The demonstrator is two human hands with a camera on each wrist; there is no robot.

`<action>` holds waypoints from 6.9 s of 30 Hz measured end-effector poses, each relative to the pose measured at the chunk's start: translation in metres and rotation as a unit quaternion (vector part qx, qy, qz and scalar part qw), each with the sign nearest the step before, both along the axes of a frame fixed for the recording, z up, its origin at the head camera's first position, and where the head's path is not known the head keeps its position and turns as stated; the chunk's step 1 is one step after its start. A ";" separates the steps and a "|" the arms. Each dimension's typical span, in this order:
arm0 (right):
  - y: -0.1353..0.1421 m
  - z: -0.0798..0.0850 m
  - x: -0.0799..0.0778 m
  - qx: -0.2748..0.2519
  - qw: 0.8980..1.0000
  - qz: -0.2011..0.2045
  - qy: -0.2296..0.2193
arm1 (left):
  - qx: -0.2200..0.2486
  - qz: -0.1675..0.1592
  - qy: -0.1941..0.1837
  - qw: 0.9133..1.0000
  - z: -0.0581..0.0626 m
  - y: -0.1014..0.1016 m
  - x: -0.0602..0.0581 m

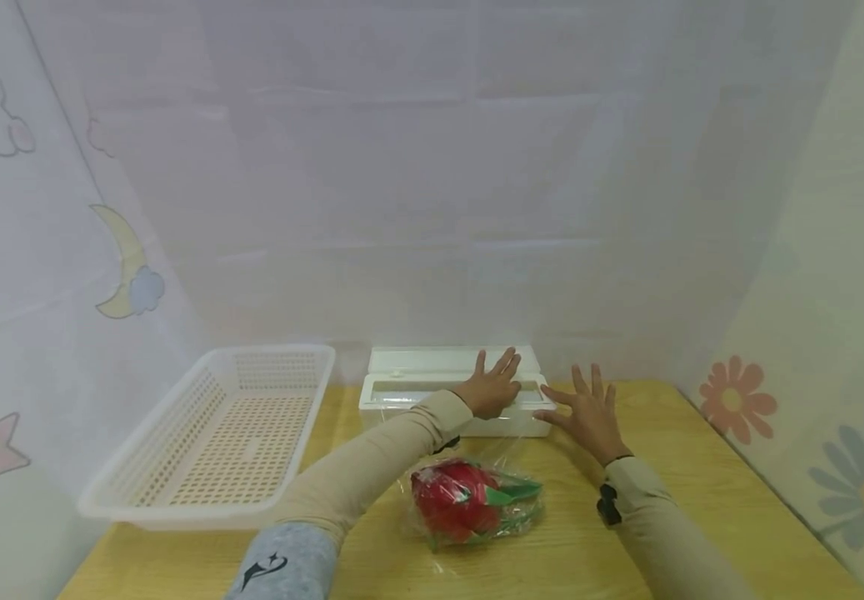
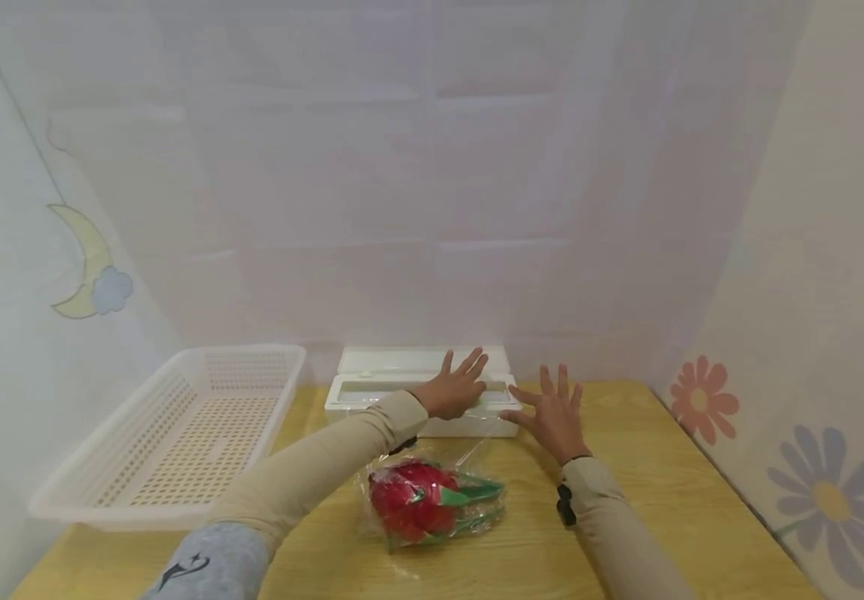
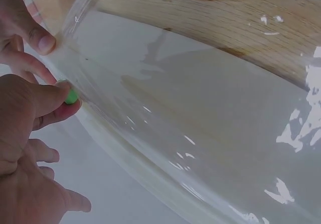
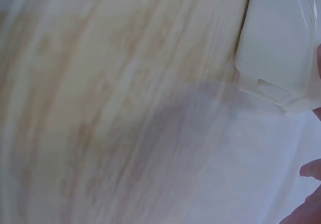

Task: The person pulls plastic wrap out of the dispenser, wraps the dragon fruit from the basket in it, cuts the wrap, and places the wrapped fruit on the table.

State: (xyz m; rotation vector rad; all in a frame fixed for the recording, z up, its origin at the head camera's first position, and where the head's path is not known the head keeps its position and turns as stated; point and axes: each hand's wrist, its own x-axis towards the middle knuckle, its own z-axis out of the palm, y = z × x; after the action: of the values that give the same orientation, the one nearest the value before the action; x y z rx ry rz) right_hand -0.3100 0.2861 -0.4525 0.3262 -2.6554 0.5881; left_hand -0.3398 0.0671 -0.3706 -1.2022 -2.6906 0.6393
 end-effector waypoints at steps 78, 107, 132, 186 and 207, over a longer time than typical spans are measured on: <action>0.007 -0.005 -0.002 -0.034 0.999 0.027 0.007 | 0.042 -0.013 0.006 0.999 -0.003 -0.162 -0.003; 0.007 -0.006 0.002 -0.038 0.999 0.027 -0.007 | 0.055 -0.009 -0.033 0.998 0.006 -0.177 0.002; 0.015 -0.006 0.002 -0.033 0.999 0.021 0.000 | 0.043 0.076 -0.070 0.994 0.017 -0.187 0.005; 0.022 0.036 0.009 -0.196 0.972 0.117 -0.061 | 0.112 -0.064 0.083 0.988 0.061 -0.137 0.136; -0.074 0.009 0.128 0.091 0.977 0.195 -0.003 | 0.275 -0.016 -0.039 0.960 -0.049 -0.149 0.156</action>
State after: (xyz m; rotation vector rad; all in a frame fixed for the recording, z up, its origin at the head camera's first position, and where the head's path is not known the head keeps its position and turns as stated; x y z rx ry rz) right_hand -0.1817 0.2118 -0.4435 0.9140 -2.6703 0.4583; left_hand -0.1833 -0.0820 -0.4199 -1.1188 -2.6303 -0.1692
